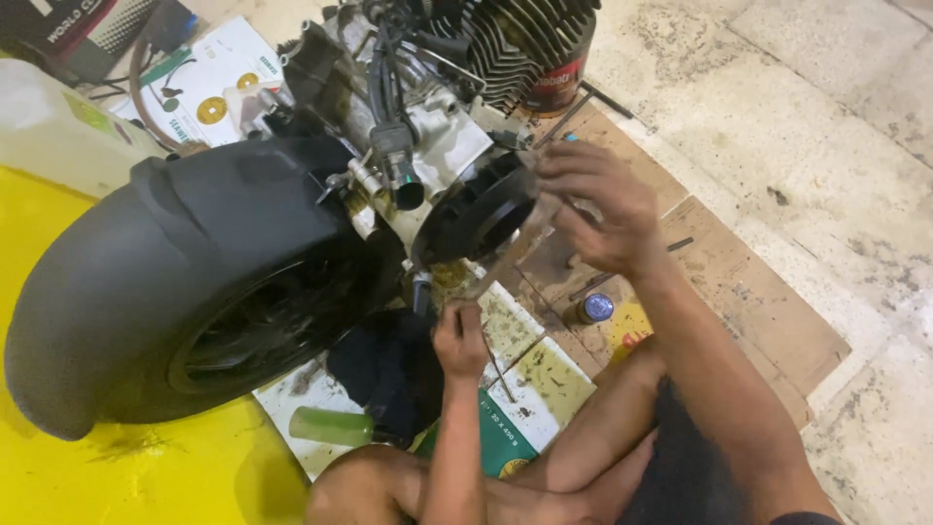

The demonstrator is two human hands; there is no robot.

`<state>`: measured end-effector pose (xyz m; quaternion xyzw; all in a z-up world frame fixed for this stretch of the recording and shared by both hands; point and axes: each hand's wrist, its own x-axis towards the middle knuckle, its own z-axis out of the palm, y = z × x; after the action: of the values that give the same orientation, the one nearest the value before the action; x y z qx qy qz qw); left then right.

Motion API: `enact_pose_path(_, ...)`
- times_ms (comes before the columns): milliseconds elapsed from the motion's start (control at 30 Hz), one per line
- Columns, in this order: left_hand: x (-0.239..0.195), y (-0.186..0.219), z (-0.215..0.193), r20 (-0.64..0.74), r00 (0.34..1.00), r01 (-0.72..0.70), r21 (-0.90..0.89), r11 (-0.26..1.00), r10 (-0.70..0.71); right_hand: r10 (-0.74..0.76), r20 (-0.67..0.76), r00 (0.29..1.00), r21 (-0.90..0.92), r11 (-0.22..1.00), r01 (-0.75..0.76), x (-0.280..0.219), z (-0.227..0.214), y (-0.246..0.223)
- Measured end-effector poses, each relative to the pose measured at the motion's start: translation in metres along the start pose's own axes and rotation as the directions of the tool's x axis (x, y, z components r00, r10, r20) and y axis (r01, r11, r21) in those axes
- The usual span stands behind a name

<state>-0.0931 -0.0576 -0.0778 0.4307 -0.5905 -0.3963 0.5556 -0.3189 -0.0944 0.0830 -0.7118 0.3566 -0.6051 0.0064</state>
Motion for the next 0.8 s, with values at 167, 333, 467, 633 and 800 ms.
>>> enact_pose_path(167,0.014,0.038,0.005,0.139,0.989,0.035,0.039,0.999,-0.041,-0.026,0.048,0.999,-0.076,0.997,0.029,-0.006,-0.011,0.000)
enact_pose_path(333,0.031,0.114,0.004,0.404,0.910,0.126,-0.064,0.990,-0.090,-0.291,-0.022,0.956,-0.401,0.879,0.258,0.005,-0.028,0.046)
enact_pose_path(467,0.035,0.142,0.013,0.425,0.905,-0.035,0.029,0.999,0.019,-0.088,0.009,0.996,-0.532,0.843,0.079,0.000,-0.028,0.053)
enact_pose_path(633,0.023,0.132,0.015,0.327,0.945,-0.048,0.045,0.998,0.031,0.084,-0.269,0.959,-0.396,0.898,-0.190,-0.001,-0.032,0.032)
enact_pose_path(800,0.027,0.128,0.013,0.299,0.952,-0.070,0.019,0.997,0.061,0.300,-0.580,0.757,0.077,0.946,-0.316,0.017,-0.052,0.036)
